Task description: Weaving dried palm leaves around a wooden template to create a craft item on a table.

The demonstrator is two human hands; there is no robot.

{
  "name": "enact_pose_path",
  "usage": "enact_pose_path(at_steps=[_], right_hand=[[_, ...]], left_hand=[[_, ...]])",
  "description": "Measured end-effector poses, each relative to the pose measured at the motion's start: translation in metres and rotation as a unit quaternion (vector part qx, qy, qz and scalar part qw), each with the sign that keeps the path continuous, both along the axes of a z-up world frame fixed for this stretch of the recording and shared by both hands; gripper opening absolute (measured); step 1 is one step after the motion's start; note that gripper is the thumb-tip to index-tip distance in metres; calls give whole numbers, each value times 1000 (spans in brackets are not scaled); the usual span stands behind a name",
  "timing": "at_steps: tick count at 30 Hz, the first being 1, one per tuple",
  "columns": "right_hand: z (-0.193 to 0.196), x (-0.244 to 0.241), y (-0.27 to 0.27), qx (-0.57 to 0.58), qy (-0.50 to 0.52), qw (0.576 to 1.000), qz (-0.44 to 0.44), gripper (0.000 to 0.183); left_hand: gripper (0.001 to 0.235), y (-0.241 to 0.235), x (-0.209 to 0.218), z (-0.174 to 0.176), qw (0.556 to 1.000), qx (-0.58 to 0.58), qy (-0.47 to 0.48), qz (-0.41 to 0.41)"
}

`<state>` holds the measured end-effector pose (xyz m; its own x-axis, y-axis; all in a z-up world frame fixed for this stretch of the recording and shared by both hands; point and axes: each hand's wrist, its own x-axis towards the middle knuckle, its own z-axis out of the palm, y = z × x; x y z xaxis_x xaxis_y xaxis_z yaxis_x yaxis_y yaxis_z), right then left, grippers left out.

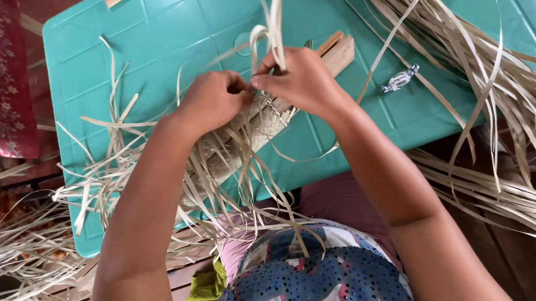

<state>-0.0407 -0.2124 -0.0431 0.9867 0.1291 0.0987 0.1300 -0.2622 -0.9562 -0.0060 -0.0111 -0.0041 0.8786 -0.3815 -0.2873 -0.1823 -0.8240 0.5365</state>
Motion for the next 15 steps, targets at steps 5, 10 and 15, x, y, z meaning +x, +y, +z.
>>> enact_pose_path(at_steps=[5, 10, 15], right_hand=[[-6, -22, 5, 58, 23, 998, -17, 13], [-3, -15, 9, 16, 46, 999, 24, 22], [-6, -8, 7, -26, 101, 994, 37, 29]], left_hand=[[22, 8, 10, -12, 1000, -27, 16, 5], [23, 5, -6, 16, 999, -29, 23, -7], [19, 8, -8, 25, 998, 34, -20, -42]])
